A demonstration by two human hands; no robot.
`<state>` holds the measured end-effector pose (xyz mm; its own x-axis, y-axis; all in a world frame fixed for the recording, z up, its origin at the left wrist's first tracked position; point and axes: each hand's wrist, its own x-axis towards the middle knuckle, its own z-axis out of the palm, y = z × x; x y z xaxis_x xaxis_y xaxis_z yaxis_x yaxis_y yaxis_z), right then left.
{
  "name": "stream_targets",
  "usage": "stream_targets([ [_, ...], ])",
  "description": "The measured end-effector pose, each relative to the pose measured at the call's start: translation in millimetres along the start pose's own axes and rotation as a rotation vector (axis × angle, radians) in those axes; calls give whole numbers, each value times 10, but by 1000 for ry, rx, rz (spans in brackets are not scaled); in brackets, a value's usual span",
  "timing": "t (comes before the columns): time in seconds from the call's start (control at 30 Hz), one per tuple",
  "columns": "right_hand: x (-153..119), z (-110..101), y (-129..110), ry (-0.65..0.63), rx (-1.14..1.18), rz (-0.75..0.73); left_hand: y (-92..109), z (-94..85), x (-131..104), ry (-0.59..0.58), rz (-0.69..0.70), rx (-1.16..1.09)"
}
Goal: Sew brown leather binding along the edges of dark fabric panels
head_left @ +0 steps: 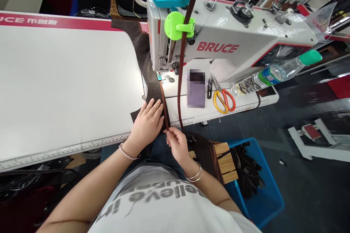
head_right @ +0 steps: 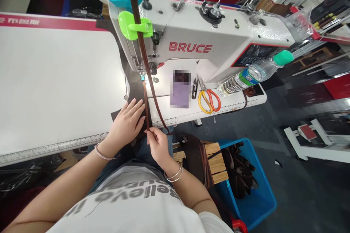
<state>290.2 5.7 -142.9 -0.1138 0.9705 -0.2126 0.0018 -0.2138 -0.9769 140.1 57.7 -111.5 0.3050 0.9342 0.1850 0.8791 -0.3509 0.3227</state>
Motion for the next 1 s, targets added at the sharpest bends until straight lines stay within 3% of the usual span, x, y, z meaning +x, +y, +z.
stream_targets([
  [1.0,6,9,-23,-8,28,-7,10,59,-11,58,33,67],
])
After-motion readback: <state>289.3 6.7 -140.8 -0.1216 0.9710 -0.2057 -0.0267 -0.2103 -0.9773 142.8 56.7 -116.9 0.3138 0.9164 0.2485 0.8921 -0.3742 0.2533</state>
